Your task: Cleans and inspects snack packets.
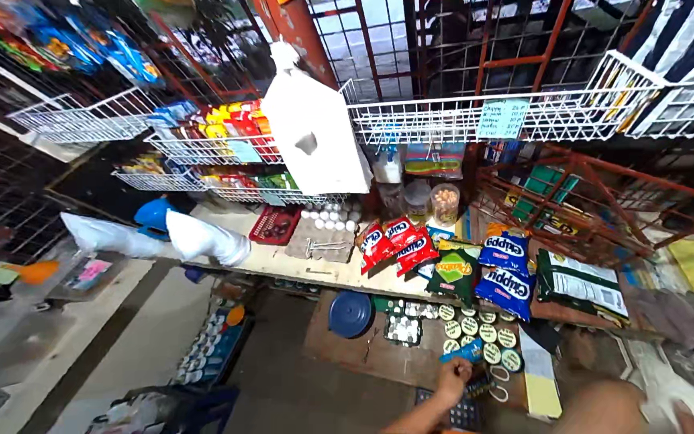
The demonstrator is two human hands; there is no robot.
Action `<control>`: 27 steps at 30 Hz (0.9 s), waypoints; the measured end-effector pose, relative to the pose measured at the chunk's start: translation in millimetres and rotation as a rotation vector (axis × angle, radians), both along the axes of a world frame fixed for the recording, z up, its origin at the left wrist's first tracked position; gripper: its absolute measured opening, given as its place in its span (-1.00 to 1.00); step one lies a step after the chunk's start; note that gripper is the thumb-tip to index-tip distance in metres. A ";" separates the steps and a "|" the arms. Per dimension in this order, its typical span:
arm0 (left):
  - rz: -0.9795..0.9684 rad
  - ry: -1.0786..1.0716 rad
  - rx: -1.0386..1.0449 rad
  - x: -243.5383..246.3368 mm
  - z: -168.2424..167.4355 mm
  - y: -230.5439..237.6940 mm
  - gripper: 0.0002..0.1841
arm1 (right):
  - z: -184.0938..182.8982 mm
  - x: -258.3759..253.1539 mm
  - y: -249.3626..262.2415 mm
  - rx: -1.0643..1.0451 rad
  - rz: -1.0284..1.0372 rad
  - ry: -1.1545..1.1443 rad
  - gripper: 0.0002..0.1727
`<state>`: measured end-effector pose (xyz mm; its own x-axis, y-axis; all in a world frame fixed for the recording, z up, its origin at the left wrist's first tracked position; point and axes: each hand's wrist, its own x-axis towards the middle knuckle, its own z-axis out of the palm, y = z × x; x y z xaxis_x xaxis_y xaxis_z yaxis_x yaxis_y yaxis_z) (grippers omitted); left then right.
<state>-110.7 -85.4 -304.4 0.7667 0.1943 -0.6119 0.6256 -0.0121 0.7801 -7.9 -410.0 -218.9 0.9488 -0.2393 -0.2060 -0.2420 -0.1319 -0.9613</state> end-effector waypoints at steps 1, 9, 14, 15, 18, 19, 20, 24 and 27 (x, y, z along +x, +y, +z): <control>-0.001 -0.025 -0.030 -3.5 4.6 -4.1 -0.68 | 18.1 4.5 16.4 -0.060 0.047 0.041 -0.42; 0.201 -0.128 -0.575 59.7 71.4 -79.0 -0.48 | 17.1 -39.1 117.1 -0.337 0.443 -0.251 -0.54; 0.367 0.147 -0.949 60.1 122.6 -115.5 -0.45 | -16.4 -41.5 108.2 -0.350 0.534 -0.334 -0.12; 0.259 0.154 -0.938 58.3 123.3 -113.7 -0.34 | -13.4 -36.0 105.7 -0.394 0.472 -0.267 -0.24; -0.039 0.051 -0.875 42.7 105.7 -97.5 -0.29 | 6.8 -16.8 101.7 -0.422 0.296 0.047 -0.48; 0.032 0.065 -0.813 43.1 94.6 -90.6 -0.32 | 12.9 -12.5 98.5 -0.444 0.260 0.116 -0.47; 0.188 0.095 -0.743 48.3 80.4 -79.9 -0.36 | 14.5 -10.1 92.9 -0.493 0.239 0.152 -0.44; 0.801 0.017 -0.568 98.6 29.1 1.6 -0.35 | -12.5 -7.9 55.0 -0.555 0.275 0.150 -0.30; 0.971 -0.087 -0.512 139.1 15.6 45.4 -0.32 | -25.3 -10.0 40.2 -0.526 0.283 0.075 -0.37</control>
